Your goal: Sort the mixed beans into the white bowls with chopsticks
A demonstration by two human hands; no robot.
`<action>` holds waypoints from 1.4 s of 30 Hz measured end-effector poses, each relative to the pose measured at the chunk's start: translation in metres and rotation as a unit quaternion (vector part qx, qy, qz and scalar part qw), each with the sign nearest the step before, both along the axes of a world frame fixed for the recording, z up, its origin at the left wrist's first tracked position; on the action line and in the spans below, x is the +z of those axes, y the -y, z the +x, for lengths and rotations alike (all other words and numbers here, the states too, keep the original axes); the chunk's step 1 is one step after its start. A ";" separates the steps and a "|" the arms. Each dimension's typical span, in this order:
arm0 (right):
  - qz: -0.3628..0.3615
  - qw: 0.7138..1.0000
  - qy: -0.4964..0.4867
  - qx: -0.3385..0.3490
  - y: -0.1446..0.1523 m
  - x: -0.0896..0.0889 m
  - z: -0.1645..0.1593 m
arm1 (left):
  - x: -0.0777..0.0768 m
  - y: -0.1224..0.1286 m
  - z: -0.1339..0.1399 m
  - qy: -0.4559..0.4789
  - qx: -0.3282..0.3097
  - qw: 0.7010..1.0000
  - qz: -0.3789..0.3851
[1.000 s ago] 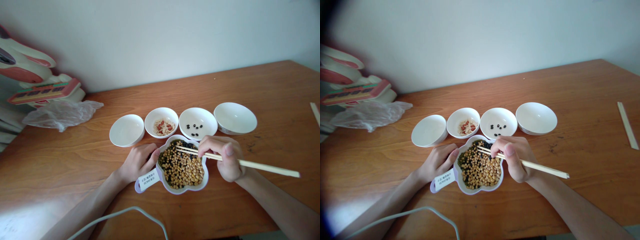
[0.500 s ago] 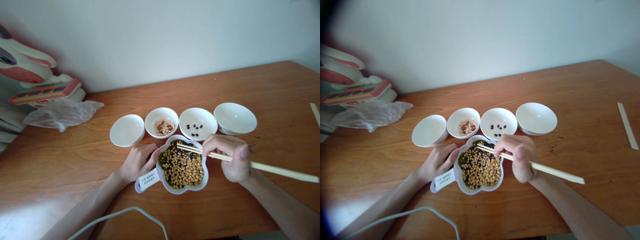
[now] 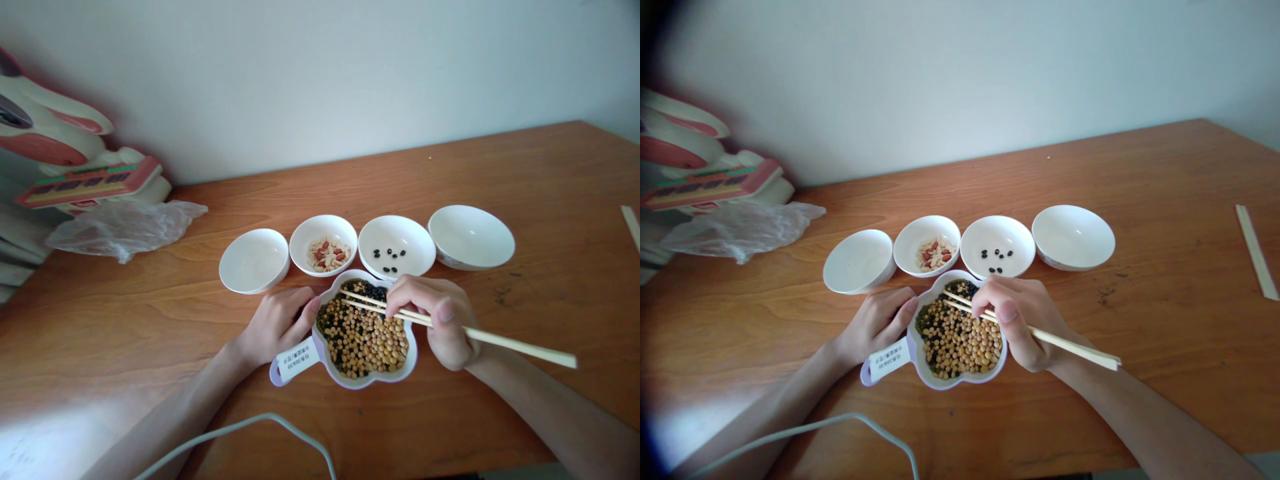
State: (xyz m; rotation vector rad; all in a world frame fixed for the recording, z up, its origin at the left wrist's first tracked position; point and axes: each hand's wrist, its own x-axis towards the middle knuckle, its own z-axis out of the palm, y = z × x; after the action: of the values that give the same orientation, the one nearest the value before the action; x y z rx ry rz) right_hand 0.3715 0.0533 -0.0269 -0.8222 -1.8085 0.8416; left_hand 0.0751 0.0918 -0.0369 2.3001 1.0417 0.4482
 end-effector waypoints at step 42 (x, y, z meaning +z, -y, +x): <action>0.000 1.000 0.002 -0.025 -0.001 0.000 0.005 | -0.002 0.000 -0.001 -0.005 0.000 1.000 -0.004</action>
State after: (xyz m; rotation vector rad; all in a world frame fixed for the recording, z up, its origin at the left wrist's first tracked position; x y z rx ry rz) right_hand 0.3767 0.0548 -0.0264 -0.8647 -1.7841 0.8086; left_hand 0.0740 0.0913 -0.0385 2.2967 1.0473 0.4315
